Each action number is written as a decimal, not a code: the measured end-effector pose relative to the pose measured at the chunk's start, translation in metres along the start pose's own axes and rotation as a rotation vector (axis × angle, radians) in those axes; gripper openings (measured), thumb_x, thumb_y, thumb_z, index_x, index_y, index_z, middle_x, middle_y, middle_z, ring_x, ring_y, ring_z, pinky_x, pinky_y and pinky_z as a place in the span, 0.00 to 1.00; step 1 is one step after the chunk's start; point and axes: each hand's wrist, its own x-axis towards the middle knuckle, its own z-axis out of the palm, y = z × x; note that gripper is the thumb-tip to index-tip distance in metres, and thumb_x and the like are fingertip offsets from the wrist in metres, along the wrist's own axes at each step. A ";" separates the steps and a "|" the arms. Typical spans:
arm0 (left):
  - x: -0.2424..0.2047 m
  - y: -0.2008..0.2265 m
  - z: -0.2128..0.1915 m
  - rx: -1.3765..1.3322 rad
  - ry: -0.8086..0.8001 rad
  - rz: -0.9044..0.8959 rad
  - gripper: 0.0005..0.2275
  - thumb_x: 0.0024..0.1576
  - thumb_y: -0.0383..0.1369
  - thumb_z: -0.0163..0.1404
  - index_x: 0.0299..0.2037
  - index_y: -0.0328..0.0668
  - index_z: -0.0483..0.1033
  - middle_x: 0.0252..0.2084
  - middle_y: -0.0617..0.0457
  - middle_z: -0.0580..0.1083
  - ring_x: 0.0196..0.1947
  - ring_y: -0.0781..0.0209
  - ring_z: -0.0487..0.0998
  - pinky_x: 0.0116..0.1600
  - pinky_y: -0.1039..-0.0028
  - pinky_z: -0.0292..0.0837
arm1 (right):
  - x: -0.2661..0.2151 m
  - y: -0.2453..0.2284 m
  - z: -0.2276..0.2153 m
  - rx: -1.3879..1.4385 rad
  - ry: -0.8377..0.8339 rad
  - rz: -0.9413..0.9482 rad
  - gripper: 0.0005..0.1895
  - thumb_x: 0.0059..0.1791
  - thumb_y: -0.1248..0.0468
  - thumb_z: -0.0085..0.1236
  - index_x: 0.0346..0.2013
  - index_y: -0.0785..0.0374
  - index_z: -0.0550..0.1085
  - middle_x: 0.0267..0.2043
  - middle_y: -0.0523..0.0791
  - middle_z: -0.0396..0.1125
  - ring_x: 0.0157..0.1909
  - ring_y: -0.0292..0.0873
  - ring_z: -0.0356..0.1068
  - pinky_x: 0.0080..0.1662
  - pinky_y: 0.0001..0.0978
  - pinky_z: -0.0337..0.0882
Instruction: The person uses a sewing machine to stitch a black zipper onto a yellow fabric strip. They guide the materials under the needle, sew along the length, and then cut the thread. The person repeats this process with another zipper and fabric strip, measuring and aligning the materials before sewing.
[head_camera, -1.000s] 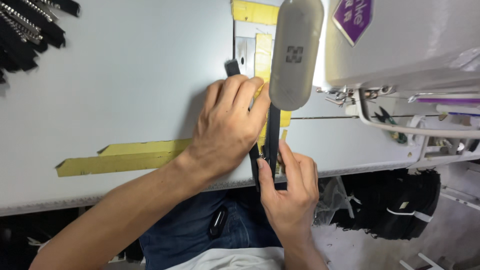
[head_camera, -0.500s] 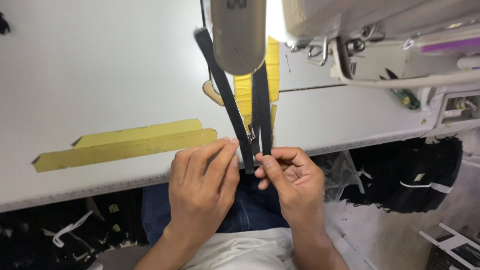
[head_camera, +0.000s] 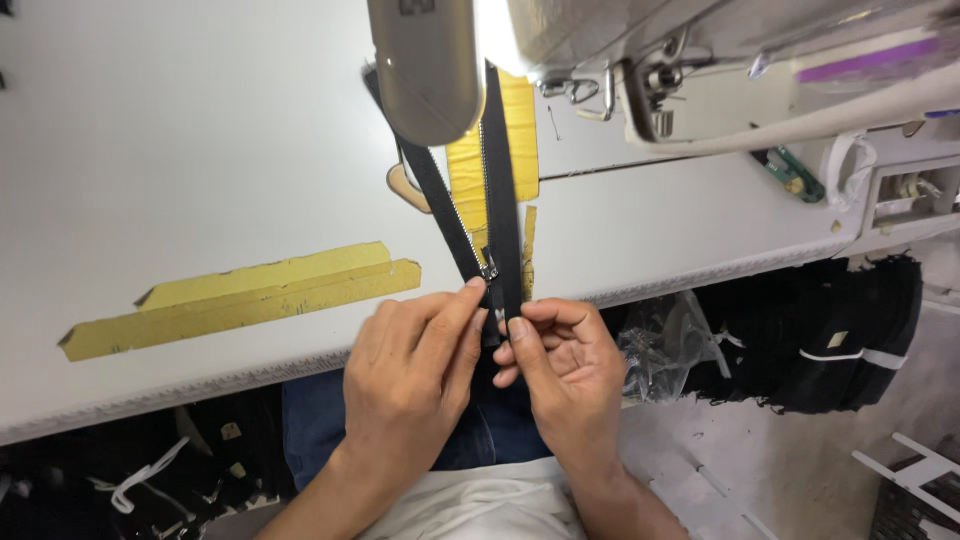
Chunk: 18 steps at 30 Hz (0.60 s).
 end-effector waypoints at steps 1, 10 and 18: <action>0.001 0.000 -0.001 -0.002 0.006 0.005 0.10 0.63 0.27 0.56 0.53 0.36 0.78 0.40 0.51 0.75 0.32 0.54 0.72 0.39 0.67 0.68 | -0.002 -0.002 0.000 -0.001 0.001 -0.008 0.08 0.50 0.73 0.57 0.43 0.70 0.71 0.33 0.53 0.74 0.29 0.39 0.76 0.28 0.24 0.81; 0.031 -0.015 0.001 0.209 0.129 0.438 0.07 0.66 0.26 0.52 0.51 0.42 0.81 0.52 0.50 0.78 0.37 0.57 0.71 0.34 0.68 0.64 | -0.010 -0.009 -0.008 -0.001 -0.102 -0.191 0.05 0.51 0.73 0.54 0.41 0.66 0.69 0.32 0.50 0.69 0.22 0.39 0.72 0.27 0.23 0.77; 0.036 -0.003 -0.003 -0.309 0.289 -0.022 0.12 0.56 0.22 0.62 0.49 0.38 0.78 0.44 0.49 0.75 0.43 0.58 0.83 0.55 0.72 0.85 | 0.046 -0.039 -0.004 -0.636 0.017 -0.799 0.11 0.51 0.74 0.55 0.50 0.70 0.72 0.37 0.49 0.69 0.31 0.38 0.66 0.34 0.22 0.71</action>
